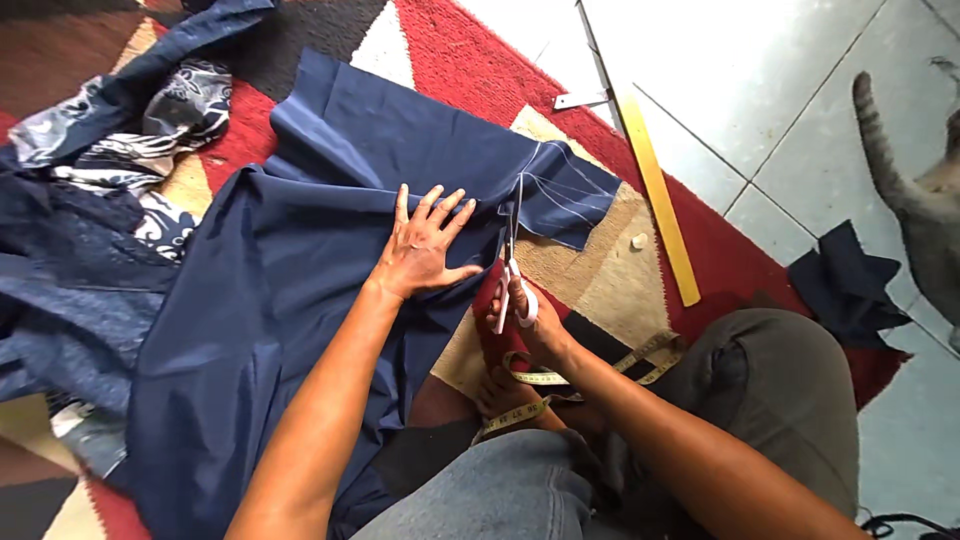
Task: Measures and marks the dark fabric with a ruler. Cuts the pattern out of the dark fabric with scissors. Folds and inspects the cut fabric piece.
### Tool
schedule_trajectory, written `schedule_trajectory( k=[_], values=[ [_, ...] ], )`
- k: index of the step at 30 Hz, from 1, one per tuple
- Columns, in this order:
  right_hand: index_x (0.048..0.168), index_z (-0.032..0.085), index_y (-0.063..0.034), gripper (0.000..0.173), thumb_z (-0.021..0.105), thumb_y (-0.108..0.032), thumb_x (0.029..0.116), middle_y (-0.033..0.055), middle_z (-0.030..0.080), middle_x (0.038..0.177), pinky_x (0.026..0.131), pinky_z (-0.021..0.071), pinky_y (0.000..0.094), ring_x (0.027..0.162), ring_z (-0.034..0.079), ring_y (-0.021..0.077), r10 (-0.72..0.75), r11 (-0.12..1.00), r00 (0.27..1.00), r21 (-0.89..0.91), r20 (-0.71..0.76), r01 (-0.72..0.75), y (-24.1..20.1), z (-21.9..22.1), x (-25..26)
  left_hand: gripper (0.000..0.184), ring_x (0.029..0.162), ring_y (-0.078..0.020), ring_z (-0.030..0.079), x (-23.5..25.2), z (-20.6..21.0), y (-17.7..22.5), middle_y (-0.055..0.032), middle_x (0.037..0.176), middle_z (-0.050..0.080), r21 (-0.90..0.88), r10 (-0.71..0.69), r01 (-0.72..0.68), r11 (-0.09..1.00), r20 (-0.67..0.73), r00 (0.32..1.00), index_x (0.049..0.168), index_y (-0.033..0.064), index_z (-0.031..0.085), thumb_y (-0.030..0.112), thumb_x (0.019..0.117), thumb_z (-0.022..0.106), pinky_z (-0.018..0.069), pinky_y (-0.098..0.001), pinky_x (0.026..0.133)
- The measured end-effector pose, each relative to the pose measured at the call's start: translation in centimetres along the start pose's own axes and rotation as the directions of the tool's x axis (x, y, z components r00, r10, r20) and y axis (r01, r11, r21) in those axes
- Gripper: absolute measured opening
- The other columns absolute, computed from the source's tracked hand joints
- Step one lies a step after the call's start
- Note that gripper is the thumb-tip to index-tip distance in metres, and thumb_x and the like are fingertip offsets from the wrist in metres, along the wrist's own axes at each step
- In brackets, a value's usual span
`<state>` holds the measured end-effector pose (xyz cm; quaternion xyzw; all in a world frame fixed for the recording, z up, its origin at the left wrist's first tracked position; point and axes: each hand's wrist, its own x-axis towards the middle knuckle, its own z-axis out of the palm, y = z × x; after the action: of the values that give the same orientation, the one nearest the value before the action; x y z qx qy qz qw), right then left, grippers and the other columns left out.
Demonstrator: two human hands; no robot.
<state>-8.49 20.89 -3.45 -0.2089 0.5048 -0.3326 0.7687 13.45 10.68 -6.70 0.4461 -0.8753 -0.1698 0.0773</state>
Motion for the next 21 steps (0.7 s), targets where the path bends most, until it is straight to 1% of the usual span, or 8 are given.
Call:
schedule_trajectory(
  k=[2,4,6,7,9,11,15,21],
  values=[
    [0.104,0.056,-0.0057,0.036,0.041,-0.039,0.1090,-0.0004,0.063,0.077,0.077,0.0597,0.0289,0.073,0.066,0.0102,-0.021,0.999,1.000,0.026,0.011,0.021,0.2,-0.7,-0.1,0.070,0.132,-0.0364,0.056,1.7,-1.3,-0.9,-0.0148,0.143,0.060,-0.021,0.018,-0.020,1.000,-0.073,0.997,0.150,0.0144,0.054,0.062,0.0998,0.044,0.0315,-0.0671,0.113],
    [0.104,0.055,-0.0052,0.036,0.042,-0.038,0.1087,-0.0001,0.063,0.076,0.076,0.0597,0.0287,0.071,0.066,0.0103,-0.015,1.000,1.000,0.028,0.011,0.015,0.3,-1.0,-0.3,0.050,0.130,-0.0371,0.059,4.2,-2.7,-2.5,-0.0172,0.140,0.063,-0.022,0.006,-0.008,1.000,-0.115,0.993,0.142,0.0098,0.061,0.039,0.1092,0.038,0.0401,-0.0574,0.112],
    [0.106,0.054,-0.0048,0.034,0.040,-0.036,0.1094,0.0005,0.062,0.077,0.076,0.0596,0.0283,0.071,0.066,0.0105,-0.005,0.999,1.000,0.032,0.017,0.004,0.3,-0.8,-0.4,0.044,0.137,-0.0398,0.053,6.6,-3.8,-4.3,-0.0178,0.145,0.059,0.000,-0.063,0.063,0.998,-0.096,0.993,0.142,0.0077,0.060,0.031,0.1102,0.040,0.0386,-0.0574,0.114],
    [0.106,0.054,-0.0047,0.033,0.040,-0.035,0.1096,0.0006,0.062,0.077,0.076,0.0595,0.0284,0.071,0.066,0.0107,-0.001,0.999,1.000,0.040,0.013,0.000,0.3,-0.7,-0.4,0.044,0.137,-0.0413,0.052,7.5,-4.2,-5.2,-0.0186,0.146,0.058,0.013,-0.121,0.123,0.992,-0.107,0.987,0.142,0.0072,0.059,0.031,0.1079,0.047,0.0389,-0.0592,0.112],
    [0.106,0.054,-0.0044,0.031,0.039,-0.032,0.1099,0.0007,0.062,0.077,0.076,0.0597,0.0287,0.070,0.065,0.0105,0.014,0.999,1.000,0.052,-0.008,-0.014,0.2,-0.4,-0.5,0.058,0.132,-0.0461,0.052,8.4,-4.4,-6.5,-0.0229,0.145,0.056,0.010,-0.290,0.295,0.955,-0.155,0.944,0.145,0.0047,0.056,0.039,0.0992,0.064,0.0400,-0.0646,0.103],
    [0.107,0.053,-0.0031,0.029,0.038,-0.027,0.1109,0.0011,0.062,0.077,0.075,0.0601,0.0288,0.070,0.065,0.0106,0.038,0.997,0.999,0.061,-0.028,-0.037,0.0,-0.2,-0.6,0.063,0.125,-0.0493,0.054,8.6,-4.3,-7.6,-0.0264,0.136,0.058,-0.013,-0.413,0.418,0.908,-0.188,0.891,0.142,0.0031,0.058,0.046,0.0956,0.068,0.0413,-0.0662,0.099],
    [0.106,0.053,-0.0023,0.027,0.041,-0.027,0.1101,0.0005,0.062,0.076,0.073,0.0595,0.0282,0.069,0.065,0.0106,0.031,0.999,0.999,0.040,-0.025,-0.030,0.1,-0.3,-0.6,0.031,0.106,-0.0473,0.064,8.9,-2.6,-7.9,-0.0274,0.105,0.066,-0.073,-0.332,0.324,0.943,-0.212,0.919,0.111,-0.0044,0.066,0.025,0.1039,0.058,0.0477,-0.0611,0.093],
    [0.107,0.052,-0.0022,0.027,0.043,-0.028,0.1095,0.0006,0.062,0.077,0.073,0.0598,0.0281,0.070,0.066,0.0102,0.018,0.999,0.999,0.029,-0.029,-0.017,0.6,-0.2,-0.4,0.035,0.103,-0.0472,0.065,7.4,-3.0,-8.3,-0.0295,0.105,0.065,0.038,-0.366,0.414,0.909,-0.402,0.840,0.109,-0.0070,0.063,0.024,0.1082,0.047,0.0482,-0.0593,0.089]
  ],
)
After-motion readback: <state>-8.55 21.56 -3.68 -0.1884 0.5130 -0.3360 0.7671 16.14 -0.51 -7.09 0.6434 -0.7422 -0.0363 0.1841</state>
